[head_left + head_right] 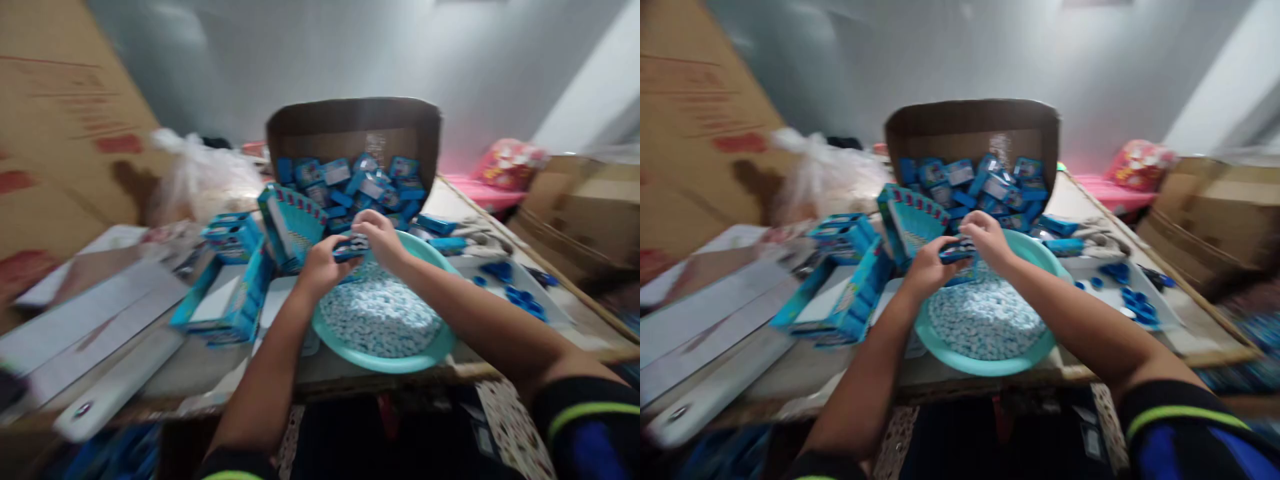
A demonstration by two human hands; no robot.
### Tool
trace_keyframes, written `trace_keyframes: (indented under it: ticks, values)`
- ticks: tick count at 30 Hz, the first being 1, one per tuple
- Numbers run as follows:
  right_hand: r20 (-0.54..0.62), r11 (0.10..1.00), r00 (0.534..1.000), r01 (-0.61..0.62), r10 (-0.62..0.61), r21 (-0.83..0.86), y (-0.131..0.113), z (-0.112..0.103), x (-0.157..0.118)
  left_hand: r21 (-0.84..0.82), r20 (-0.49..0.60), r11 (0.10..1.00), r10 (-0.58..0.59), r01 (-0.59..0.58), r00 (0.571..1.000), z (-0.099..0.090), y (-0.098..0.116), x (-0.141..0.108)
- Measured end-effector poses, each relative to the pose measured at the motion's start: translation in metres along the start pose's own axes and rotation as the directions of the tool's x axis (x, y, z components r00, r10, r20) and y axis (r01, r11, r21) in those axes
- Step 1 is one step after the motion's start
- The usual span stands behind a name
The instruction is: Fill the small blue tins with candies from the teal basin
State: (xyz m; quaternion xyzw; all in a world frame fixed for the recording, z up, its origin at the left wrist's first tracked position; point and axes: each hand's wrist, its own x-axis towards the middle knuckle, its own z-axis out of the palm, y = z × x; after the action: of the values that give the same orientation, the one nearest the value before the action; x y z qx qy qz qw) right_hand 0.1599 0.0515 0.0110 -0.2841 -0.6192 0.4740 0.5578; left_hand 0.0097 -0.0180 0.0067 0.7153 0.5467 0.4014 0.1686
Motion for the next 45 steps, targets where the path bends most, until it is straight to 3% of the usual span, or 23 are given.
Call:
trace_keyframes:
  ticks: [3, 9, 15, 21, 23, 26, 35, 41, 45]
  values:
    - [0.061, 0.99, 0.997, 0.055, -0.048, -0.13, -0.005, -0.002, 0.006, 0.116, 0.012, 0.992, 0.04, -0.042, 0.999, -0.002, 0.002, 0.008]
    - [0.206, 0.948, 0.974, -0.023, 0.092, -0.316, -0.003, -0.003, 0.025, 0.225, -0.146, 0.955, -0.163, 0.194, 0.976, -0.008, 0.001, 0.024]
    - [0.281, 0.913, 0.953, 0.011, 0.115, -0.409, -0.006, -0.01, 0.011, 0.139, -0.13, 0.982, -0.111, 0.129, 0.985, -0.001, 0.012, 0.011]
    - [0.377, 0.932, 0.908, -0.036, 0.181, -0.36, 0.017, -0.015, 0.006, -0.059, -0.164, 0.997, -0.059, 0.05, 0.985, 0.007, 0.005, -0.006]
    - [0.359, 0.921, 0.896, -0.119, 0.26, -0.37, 0.024, -0.017, 0.006, -0.091, -0.16, 0.995, -0.063, 0.048, 0.985, 0.008, 0.002, -0.009]
    - [0.335, 0.908, 0.897, -0.143, 0.287, -0.394, 0.028, -0.022, 0.004, -0.11, -0.143, 0.99, -0.104, 0.089, 0.984, 0.009, 0.003, -0.013]
    - [0.294, 0.876, 0.942, 0.001, 0.16, -0.483, 0.03, -0.033, 0.003, -0.114, -0.123, 0.983, -0.155, 0.141, 0.98, 0.008, 0.004, -0.014]
    - [0.194, 0.896, 0.975, -0.012, 0.109, -0.445, 0.026, -0.033, 0.007, -0.112, -0.199, 0.986, -0.143, 0.123, 0.969, 0.01, 0.001, -0.011]
    - [0.193, 0.921, 0.972, -0.051, 0.135, -0.386, 0.023, -0.026, 0.009, -0.059, -0.212, 0.991, -0.128, 0.118, 0.969, 0.008, 0.0, -0.005]
